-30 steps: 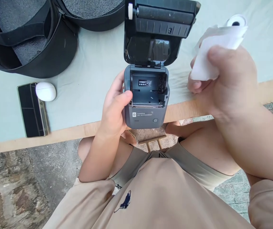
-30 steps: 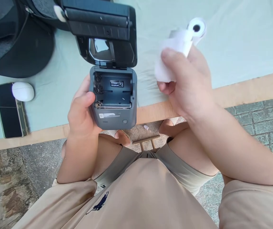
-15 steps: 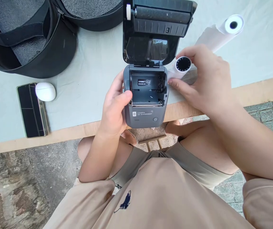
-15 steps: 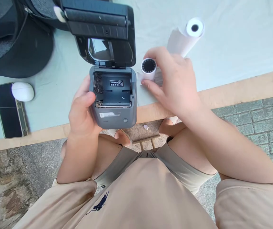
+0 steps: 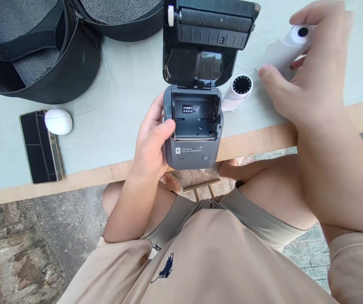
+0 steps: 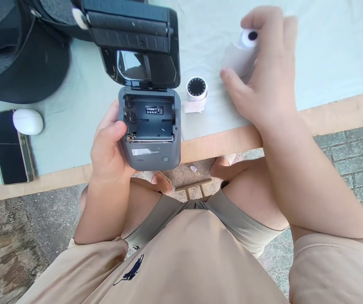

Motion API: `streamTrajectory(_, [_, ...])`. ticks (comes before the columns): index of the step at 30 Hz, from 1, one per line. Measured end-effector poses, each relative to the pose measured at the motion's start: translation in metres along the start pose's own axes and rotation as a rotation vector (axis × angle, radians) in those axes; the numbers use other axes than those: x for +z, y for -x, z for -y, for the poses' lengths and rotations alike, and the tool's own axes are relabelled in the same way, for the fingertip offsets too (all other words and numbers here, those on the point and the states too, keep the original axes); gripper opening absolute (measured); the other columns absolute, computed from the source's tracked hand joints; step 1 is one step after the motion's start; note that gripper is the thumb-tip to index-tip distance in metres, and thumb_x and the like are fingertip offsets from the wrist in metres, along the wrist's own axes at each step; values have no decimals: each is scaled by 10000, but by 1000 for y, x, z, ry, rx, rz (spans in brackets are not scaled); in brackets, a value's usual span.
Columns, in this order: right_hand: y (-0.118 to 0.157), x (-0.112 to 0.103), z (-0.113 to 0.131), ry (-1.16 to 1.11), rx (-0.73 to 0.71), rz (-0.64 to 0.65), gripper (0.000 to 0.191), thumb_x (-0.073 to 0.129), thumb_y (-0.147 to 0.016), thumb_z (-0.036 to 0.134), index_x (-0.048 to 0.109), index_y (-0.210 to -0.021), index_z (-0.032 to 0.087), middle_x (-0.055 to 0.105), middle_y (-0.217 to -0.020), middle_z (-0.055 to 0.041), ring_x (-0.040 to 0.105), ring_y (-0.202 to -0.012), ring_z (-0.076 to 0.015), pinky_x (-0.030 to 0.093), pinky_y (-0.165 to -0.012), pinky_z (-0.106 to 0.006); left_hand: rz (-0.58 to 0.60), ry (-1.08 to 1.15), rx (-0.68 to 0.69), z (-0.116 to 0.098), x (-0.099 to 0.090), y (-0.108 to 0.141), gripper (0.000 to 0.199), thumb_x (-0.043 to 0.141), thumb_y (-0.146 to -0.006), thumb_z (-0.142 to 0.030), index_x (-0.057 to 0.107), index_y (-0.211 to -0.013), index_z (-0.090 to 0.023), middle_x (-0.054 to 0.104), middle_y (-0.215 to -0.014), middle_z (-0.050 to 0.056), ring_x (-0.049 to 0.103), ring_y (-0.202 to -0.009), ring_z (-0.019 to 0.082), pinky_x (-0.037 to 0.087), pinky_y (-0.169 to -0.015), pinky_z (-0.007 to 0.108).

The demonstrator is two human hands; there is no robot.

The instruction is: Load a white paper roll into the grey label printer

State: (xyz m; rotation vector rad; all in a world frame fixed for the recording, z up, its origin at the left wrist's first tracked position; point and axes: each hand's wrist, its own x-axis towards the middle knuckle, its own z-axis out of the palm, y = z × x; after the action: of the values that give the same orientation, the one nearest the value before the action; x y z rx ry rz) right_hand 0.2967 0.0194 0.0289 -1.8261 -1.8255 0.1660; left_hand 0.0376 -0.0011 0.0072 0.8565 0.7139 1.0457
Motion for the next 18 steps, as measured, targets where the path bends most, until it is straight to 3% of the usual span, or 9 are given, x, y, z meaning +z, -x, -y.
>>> streamTrajectory(3, [-1,5,-2,-144,28,1,536,625,-766,205,487,-1283,238,567,-1248,-57,574,-960,-151,402,-716,-278,0,-10,-7,-1,0,0,444,559,-818,-354,501,-1227,-192,635,-1163,101,644,-1038,245,554,-869,390])
streamTrajectory(6, [-1,3,9,-556,108,-81,574,676,-722,233,450,-1245,303,550,-1267,-10,584,-791,-100,387,-606,-270,-21,-33,-39,-3,2,1,419,554,-822,-346,506,-1216,-211,635,-1167,86,640,-1059,247,552,-900,396])
streamTrajectory(8, [-4,-3,19,-874,314,-54,477,665,-705,226,468,-1134,292,590,-1195,-6,602,-772,-111,421,-573,-276,-23,-30,-48,-4,2,1,414,550,-825,-325,502,-1219,-208,634,-1165,85,641,-1053,239,551,-901,389])
streamTrajectory(10, [-10,-9,27,-1091,600,84,230,538,-773,216,532,-999,254,645,-1026,5,617,-801,-109,476,-597,-272,-7,-12,-35,-3,1,1,434,551,-825,-318,488,-1236,-194,626,-1177,97,639,-1054,239,549,-898,393])
streamTrajectory(11, [-13,-12,31,-1155,703,172,177,446,-827,225,568,-954,236,648,-983,3,620,-845,-103,502,-640,-266,0,-3,-25,-2,0,1,446,551,-826,-323,480,-1244,-186,621,-1186,104,635,-1060,243,547,-899,400])
streamTrajectory(12, [-15,-14,33,-1199,760,229,251,354,-875,230,602,-914,224,642,-969,2,618,-888,-93,518,-693,-254,9,3,-14,-1,0,0,456,553,-826,-329,475,-1249,-180,617,-1189,110,634,-1059,247,546,-893,407])
streamTrajectory(13, [-16,-15,34,-1227,772,240,333,291,-902,222,624,-891,218,634,-962,2,616,-906,-85,521,-716,-241,15,8,-4,0,-1,0,462,557,-825,-337,473,-1251,-177,616,-1186,114,633,-1056,249,546,-886,410])
streamTrajectory(15, [-15,-16,36,-1228,712,131,296,345,-876,177,635,-915,226,609,-923,0,624,-864,-93,507,-664,-234,15,12,-2,1,-1,0,459,557,-827,-350,475,-1246,-182,619,-1172,111,635,-1041,246,545,-871,407])
streamTrajectory(18, [-2,-15,39,-1053,457,-57,294,478,-777,142,620,-997,276,570,-1060,14,638,-942,-124,516,-682,-244,-9,7,-18,-1,1,0,421,559,-826,-335,504,-1218,-194,627,-1140,98,642,-1009,231,545,-842,384])
